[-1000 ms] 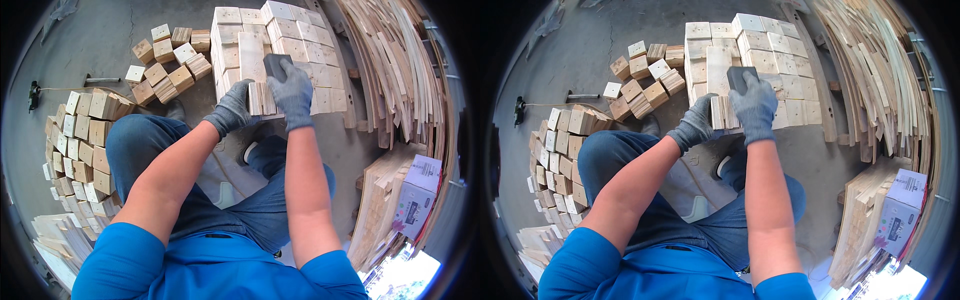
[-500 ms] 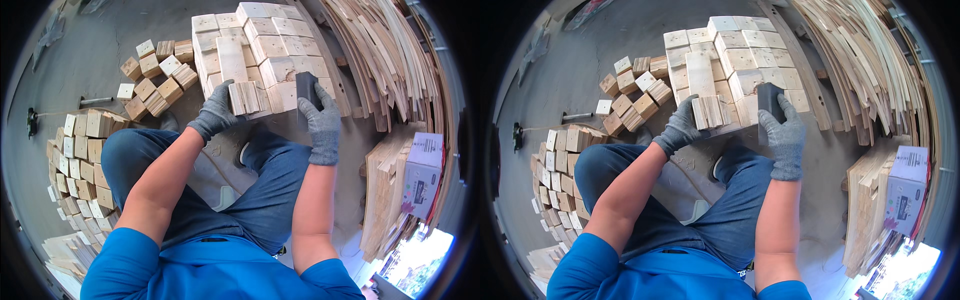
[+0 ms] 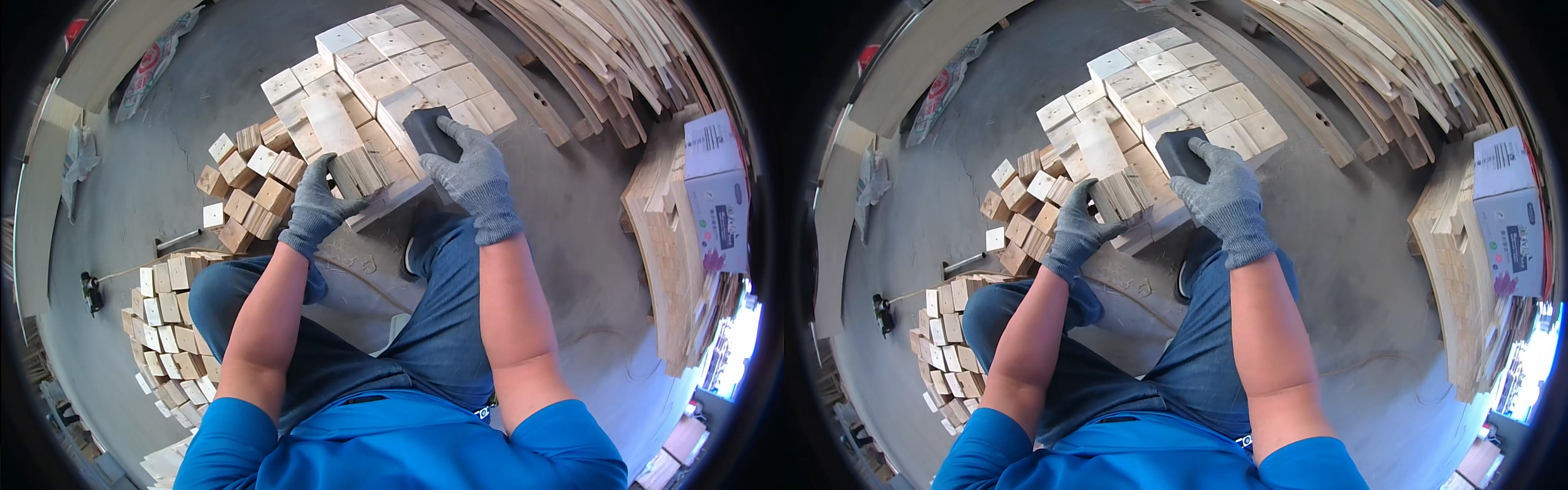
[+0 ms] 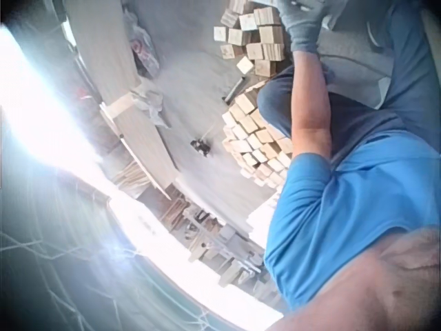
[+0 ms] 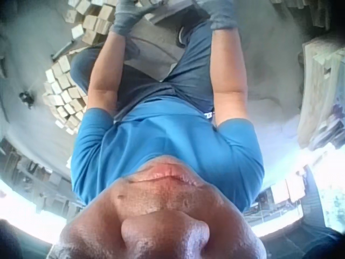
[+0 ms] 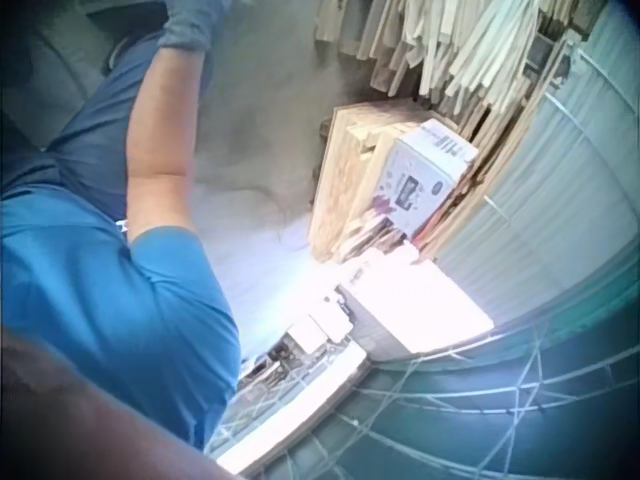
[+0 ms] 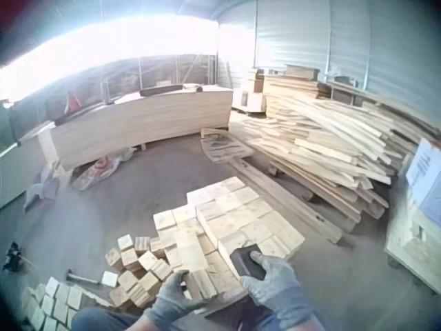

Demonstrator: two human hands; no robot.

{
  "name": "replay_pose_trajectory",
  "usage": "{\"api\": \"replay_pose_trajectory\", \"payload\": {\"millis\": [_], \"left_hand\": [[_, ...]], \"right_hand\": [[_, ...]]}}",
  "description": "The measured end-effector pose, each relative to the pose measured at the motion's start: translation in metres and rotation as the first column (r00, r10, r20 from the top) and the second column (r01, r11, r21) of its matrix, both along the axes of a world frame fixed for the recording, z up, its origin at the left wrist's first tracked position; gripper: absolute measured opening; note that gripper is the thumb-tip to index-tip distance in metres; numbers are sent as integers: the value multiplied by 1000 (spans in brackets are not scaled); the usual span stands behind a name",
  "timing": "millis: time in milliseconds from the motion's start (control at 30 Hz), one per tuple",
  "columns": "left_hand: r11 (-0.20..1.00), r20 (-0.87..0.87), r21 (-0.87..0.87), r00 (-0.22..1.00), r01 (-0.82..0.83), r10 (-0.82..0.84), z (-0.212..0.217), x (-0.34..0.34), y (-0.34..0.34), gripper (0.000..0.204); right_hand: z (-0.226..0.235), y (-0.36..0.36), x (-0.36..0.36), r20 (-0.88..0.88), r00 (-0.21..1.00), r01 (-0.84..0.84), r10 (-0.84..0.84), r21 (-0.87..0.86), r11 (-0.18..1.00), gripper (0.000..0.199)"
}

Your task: The person sits on a low stool and sands small rectangular wooden blocks using a sanding block. They pick up each block, sand its surfaces, and place it into a growing pile of finished pieces.

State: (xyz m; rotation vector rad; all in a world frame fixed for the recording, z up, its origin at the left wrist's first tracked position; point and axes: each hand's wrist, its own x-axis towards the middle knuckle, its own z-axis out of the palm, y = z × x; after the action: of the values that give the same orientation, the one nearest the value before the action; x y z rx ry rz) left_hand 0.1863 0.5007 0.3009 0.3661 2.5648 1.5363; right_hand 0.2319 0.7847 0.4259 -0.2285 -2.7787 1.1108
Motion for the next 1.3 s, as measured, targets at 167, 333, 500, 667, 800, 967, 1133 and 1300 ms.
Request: {"api": "replay_pose_trajectory", "payload": {"millis": [167, 333, 500, 667, 800, 967, 1133, 1300], "left_hand": [[997, -217, -71, 976, -12, -4, 19, 0, 8, 102], [986, -545, -164, 834, -13, -80, -7, -7, 8, 100], [990, -623, -139, 779, -27, -66, -35, 8, 5, 99], [984, -619, -175, 772, 43, -144, -35, 31, 3, 80], [980, -604, -193, 781, 53, -161, -33, 39, 1, 70], [985, -546, -162, 826, 60, -140, -20, 40, -3, 98], [982, -419, -147, 907, -120, 48, -39, 27, -8, 138], [1000, -2, 26, 1000, 8, -8, -33, 12, 6, 145]], "right_hand": [[-7, 10, 3, -28, 999, 25, -27, -62, 998, 70], [-11, 12, 3, -51, 999, 22, -20, 38, 999, 69], [-14, 7, 2, -51, 999, 5, -2, 45, 999, 68], [-11, 3, 1, -23, 1000, -10, 11, 61, 998, 67], [-13, -1, -1, 11, 1000, -26, 24, 114, 993, 68], [-15, -2, 4, 3, 1000, -26, 26, 144, 989, 67], [-29, -3, 18, -131, 990, -30, 49, 145, 989, 65], [-53, -37, 57, -224, 968, -75, 115, 180, 981, 71]]}}
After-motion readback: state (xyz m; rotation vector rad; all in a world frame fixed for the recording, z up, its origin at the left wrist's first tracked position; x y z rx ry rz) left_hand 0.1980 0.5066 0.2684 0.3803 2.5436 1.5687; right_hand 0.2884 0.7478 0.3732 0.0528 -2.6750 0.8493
